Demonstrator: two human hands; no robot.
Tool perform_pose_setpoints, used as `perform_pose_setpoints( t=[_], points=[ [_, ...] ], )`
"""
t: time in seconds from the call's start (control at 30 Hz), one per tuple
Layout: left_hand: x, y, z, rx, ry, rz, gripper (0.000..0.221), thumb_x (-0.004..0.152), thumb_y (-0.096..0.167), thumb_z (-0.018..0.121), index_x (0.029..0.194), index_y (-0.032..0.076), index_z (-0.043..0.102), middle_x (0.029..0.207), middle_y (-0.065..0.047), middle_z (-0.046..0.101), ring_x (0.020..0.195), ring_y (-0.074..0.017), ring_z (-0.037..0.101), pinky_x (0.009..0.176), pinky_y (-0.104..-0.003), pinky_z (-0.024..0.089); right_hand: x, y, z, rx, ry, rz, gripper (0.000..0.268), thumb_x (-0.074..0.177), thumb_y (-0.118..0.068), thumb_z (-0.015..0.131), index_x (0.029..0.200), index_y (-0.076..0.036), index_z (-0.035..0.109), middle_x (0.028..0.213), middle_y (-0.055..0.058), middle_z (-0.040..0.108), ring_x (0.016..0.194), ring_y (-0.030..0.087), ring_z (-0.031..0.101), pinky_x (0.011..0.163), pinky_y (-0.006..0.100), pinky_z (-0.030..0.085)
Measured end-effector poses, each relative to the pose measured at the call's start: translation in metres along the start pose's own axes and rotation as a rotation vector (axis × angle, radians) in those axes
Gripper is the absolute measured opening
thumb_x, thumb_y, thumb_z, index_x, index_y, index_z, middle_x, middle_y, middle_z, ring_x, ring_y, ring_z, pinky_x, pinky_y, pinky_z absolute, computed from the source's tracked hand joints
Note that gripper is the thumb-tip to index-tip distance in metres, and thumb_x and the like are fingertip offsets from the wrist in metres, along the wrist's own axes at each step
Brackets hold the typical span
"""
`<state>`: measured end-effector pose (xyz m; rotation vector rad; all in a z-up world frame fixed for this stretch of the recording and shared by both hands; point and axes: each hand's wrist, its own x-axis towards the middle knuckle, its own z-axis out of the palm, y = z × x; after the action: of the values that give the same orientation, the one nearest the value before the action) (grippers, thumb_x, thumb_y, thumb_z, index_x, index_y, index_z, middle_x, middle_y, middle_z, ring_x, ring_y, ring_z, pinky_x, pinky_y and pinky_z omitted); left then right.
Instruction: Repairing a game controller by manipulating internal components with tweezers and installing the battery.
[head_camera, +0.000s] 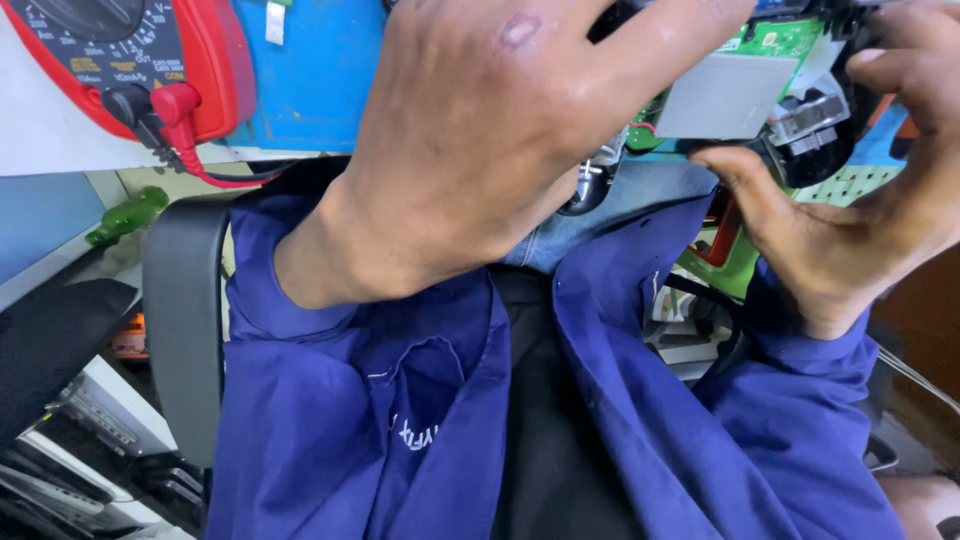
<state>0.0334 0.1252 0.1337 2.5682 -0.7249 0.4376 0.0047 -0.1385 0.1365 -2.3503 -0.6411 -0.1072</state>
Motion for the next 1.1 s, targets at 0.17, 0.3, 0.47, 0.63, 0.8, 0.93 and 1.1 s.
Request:
perform_pose_setpoints(
  t=[0.17,0.3,0.47,0.63,0.8,0.93,1.1],
  points=[
    [-0.008,0.006,-0.022,-0.179,0.001,-0.033,0.022,0.122,0.011,0.056,0.14,0.017,0.066,0.125,-0.003,0.068,0.106,-0.0292,0.066,0.085,-0.042,0.053,0.01,-0.013,-0.006,-0.101,-0.016,-0.134,0.062,0.105,-0.023,0.084,0.127,0.024,0.05,0.141,0.047,0.049,0.137,0.06,0.051,0.121,0.07,0.045],
    [-0.029,0.013,-0.015,-0.363,0.067,-0.036,0.029,0.114,0.031,0.078,0.127,0.007,0.07,0.136,-0.015,0.063,0.127,-0.0391,0.066,0.104,-0.05,0.063,0.015,-0.011,-0.011,-0.258,0.005,-0.389,0.044,0.112,-0.022,0.078,0.114,0.02,0.066,0.125,0.045,0.06,0.111,0.064,0.063,0.102,0.069,0.056],
    [-0.043,0.021,0.004,-0.26,0.18,-0.019,0.048,0.109,0.048,0.047,0.119,0.008,0.071,0.126,-0.015,0.068,0.121,-0.0388,0.064,0.1,-0.05,0.062,0.028,-0.017,-0.003,-0.284,-0.057,-0.483,0.031,0.114,-0.012,0.072,0.109,0.019,0.076,0.116,0.042,0.067,0.105,0.055,0.064,0.097,0.058,0.055],
    [-0.046,0.023,0.012,-0.058,0.229,0.001,0.05,0.113,0.047,0.036,0.115,0.012,0.072,0.123,-0.011,0.072,0.117,-0.0368,0.068,0.101,-0.045,0.055,0.036,-0.02,0.0,-0.338,-0.116,-0.453,0.017,0.117,-0.003,0.069,0.114,0.011,0.078,0.123,0.035,0.073,0.101,0.052,0.069,0.092,0.056,0.05],
    [-0.044,0.023,0.015,0.012,0.256,-0.013,0.024,0.112,0.03,0.052,0.114,0.017,0.072,0.122,-0.007,0.072,0.115,-0.034,0.069,0.101,-0.043,0.053,0.045,-0.025,-0.001,-0.291,-0.168,-0.45,0.021,0.117,-0.002,0.061,0.11,0.012,0.075,0.121,0.037,0.072,0.1,0.052,0.067,0.093,0.057,0.048],
    [-0.043,0.024,0.017,0.044,0.286,-0.036,0.007,0.109,0.016,0.068,0.113,0.02,0.073,0.119,-0.004,0.073,0.113,-0.0314,0.069,0.102,-0.041,0.051,0.05,-0.026,-0.006,-0.266,-0.191,-0.447,0.021,0.117,0.002,0.059,0.111,0.012,0.075,0.122,0.038,0.071,0.104,0.053,0.063,0.096,0.058,0.049],
    [-0.044,0.025,0.018,0.073,0.29,-0.029,0.007,0.108,0.017,0.07,0.114,0.019,0.072,0.117,-0.003,0.073,0.113,-0.0304,0.07,0.1,-0.04,0.053,0.054,-0.023,-0.006,-0.309,-0.184,-0.47,0.021,0.12,0.003,0.06,0.113,0.012,0.078,0.125,0.037,0.072,0.107,0.054,0.064,0.097,0.058,0.051]
  ],
)
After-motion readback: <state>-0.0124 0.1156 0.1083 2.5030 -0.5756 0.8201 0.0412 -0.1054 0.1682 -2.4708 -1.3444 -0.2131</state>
